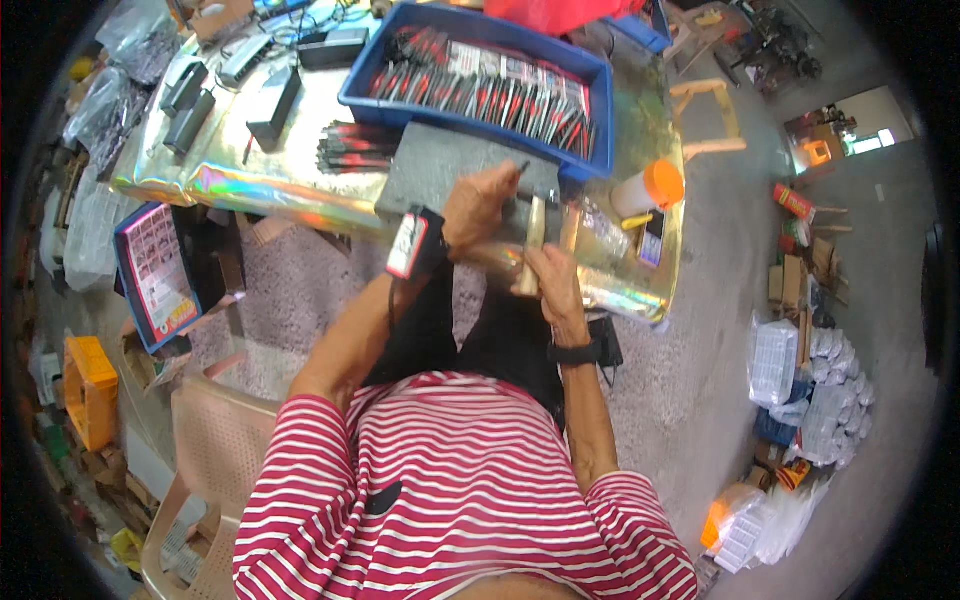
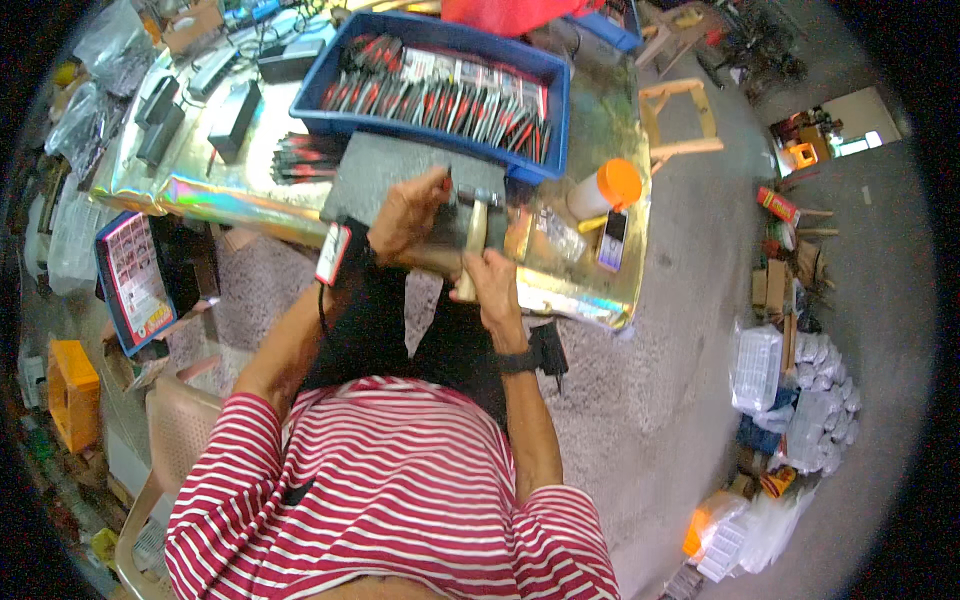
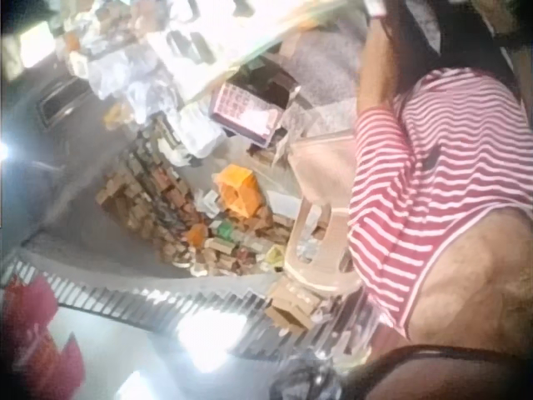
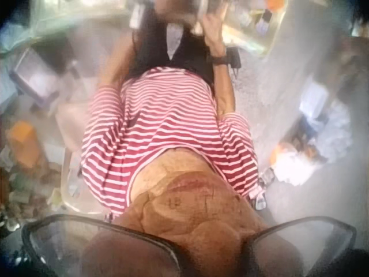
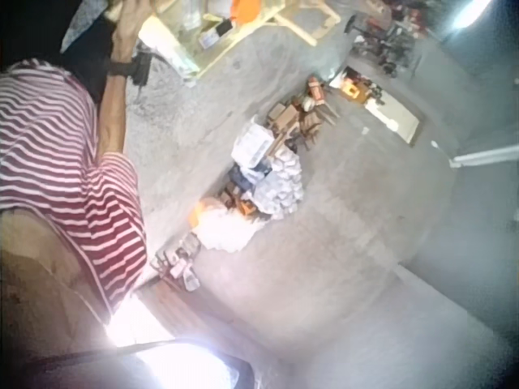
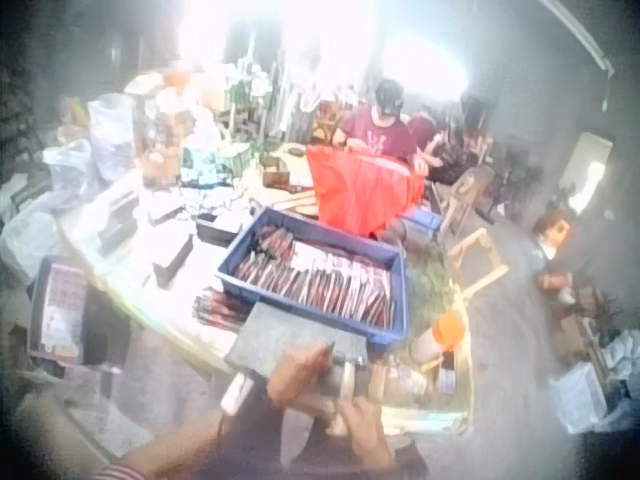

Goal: The person joins small metal rods with black plastic connectors, using a hammer to tap the pieces into place on a metal block before sorting the finished items.

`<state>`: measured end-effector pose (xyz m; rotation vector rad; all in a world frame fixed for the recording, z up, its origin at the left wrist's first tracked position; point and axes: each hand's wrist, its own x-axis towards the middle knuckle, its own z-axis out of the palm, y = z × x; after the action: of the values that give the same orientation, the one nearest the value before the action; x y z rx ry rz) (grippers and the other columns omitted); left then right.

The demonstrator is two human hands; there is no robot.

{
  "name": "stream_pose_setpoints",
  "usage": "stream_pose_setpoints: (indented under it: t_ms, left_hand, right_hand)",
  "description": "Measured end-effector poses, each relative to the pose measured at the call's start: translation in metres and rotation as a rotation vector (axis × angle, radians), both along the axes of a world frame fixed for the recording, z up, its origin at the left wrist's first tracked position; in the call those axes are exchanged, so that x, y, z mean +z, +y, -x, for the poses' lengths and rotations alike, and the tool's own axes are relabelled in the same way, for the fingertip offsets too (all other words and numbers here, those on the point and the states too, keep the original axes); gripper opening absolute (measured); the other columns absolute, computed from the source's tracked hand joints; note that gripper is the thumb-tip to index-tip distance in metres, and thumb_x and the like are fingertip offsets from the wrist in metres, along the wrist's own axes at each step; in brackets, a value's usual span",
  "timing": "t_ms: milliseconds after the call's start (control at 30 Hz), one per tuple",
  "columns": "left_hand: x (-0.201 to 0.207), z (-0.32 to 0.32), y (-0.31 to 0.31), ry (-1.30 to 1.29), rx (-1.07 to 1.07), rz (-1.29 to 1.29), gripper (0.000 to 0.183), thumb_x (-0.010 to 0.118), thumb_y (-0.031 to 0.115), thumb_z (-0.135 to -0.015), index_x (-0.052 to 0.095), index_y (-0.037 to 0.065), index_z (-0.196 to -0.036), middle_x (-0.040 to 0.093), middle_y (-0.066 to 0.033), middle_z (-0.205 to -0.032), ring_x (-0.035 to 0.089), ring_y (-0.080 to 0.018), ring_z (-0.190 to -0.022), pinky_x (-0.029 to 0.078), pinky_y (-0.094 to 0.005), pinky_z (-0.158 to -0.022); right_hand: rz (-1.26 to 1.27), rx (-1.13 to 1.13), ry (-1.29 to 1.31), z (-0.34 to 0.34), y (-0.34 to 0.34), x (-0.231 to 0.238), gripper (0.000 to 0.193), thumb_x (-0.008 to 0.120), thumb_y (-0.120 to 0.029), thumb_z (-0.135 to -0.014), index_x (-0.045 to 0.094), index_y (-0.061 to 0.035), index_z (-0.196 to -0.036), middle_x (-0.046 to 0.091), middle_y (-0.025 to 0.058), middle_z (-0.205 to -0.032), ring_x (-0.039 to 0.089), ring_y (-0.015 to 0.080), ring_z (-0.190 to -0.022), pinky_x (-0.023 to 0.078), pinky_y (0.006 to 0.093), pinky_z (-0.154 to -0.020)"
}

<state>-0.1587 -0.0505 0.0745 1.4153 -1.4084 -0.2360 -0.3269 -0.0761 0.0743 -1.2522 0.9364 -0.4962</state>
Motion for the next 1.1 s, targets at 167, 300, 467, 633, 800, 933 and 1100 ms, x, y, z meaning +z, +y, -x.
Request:
stream_pose_setpoints:
  t_ms: [167, 300, 467, 633, 800, 933, 1100]
  left_hand:
    - [0.001, 0.005, -0.006, -0.062, -0.019, 0.079, 0.022, 0.049, -0.011, -0.062, 0.047, 0.001, -0.081, 0.047, -0.0143, -0.065, 0.052, -0.0292, -0.055, 0.041, -0.0321, -0.048]
    - [0.003, 0.004, 0.0, -0.096, 0.022, 0.055, 0.016, 0.052, -0.006, -0.069, 0.043, 0.002, -0.078, 0.05, -0.0147, -0.067, 0.054, -0.0335, -0.062, 0.041, -0.0366, -0.05]
    - [-0.013, 0.003, -0.011, -0.109, 0.009, 0.088, 0.012, 0.05, 0.005, -0.072, 0.044, 0.005, -0.082, 0.051, -0.0156, -0.066, 0.053, -0.0348, -0.06, 0.041, -0.0408, -0.05]
    - [-0.005, 0.005, -0.005, -0.101, -0.011, 0.048, 0.01, 0.05, 0.0, -0.073, 0.042, 0.002, -0.079, 0.047, -0.0154, -0.064, 0.051, -0.0339, -0.058, 0.04, -0.0371, -0.049]
    - [-0.007, 0.004, -0.007, -0.121, -0.01, 0.115, 0.007, 0.045, -0.001, -0.074, 0.042, 0.002, -0.08, 0.046, -0.016, -0.064, 0.051, -0.0348, -0.058, 0.039, -0.0377, -0.049]
    - [-0.01, 0.004, -0.008, -0.122, 0.015, 0.131, 0.009, 0.047, 0.0, -0.074, 0.042, 0.002, -0.081, 0.047, -0.0153, -0.064, 0.051, -0.0342, -0.058, 0.04, -0.0377, -0.049]
    - [-0.01, 0.004, -0.008, -0.114, 0.038, 0.099, 0.013, 0.05, -0.002, -0.072, 0.041, 0.003, -0.08, 0.048, -0.0146, -0.065, 0.052, -0.0333, -0.058, 0.041, -0.0371, -0.05]
  right_hand:
    - [-0.373, -0.018, -0.254, 0.008, -0.008, 0.005, 0.019, 0.052, -0.014, -0.081, 0.047, 0.0036, -0.087, 0.055, 0.0142, -0.068, 0.053, 0.0146, -0.051, 0.047, 0.0262, -0.042]
    - [-0.463, 0.006, -0.282, 0.008, -0.013, 0.003, 0.022, 0.051, -0.016, -0.08, 0.048, 0.0044, -0.088, 0.052, 0.011, -0.069, 0.047, 0.01, -0.05, 0.039, 0.0214, -0.04]
    - [-0.119, -0.087, -0.022, 0.007, -0.011, 0.029, 0.022, 0.052, -0.02, -0.079, 0.052, 0.002, -0.076, 0.048, 0.0053, -0.057, 0.038, 0.0063, -0.041, 0.028, 0.0182, -0.033]
    - [0.406, -0.008, 0.14, 0.008, -0.01, 0.072, 0.029, 0.048, -0.025, -0.084, 0.049, -0.0026, -0.066, 0.044, 0.0007, -0.05, 0.038, 0.0053, -0.042, 0.029, 0.0214, -0.036]
    - [0.963, 0.029, 0.289, 0.017, -0.017, 0.096, 0.026, 0.049, -0.025, -0.085, 0.052, -0.0011, -0.075, 0.042, -0.0018, -0.05, 0.038, 0.0052, -0.046, 0.029, 0.022, -0.042]
    - [1.082, 0.042, 0.299, 0.011, -0.004, 0.114, 0.024, 0.049, -0.024, -0.085, 0.053, -0.0015, -0.079, 0.044, 0.0004, -0.051, 0.042, 0.0073, -0.047, 0.032, 0.0243, -0.042]
    - [1.177, 0.083, 0.495, 0.009, 0.0, 0.118, 0.02, 0.052, -0.02, -0.082, 0.05, -0.0008, -0.077, 0.05, 0.0166, -0.055, 0.052, 0.0322, -0.051, 0.037, 0.0388, -0.046]
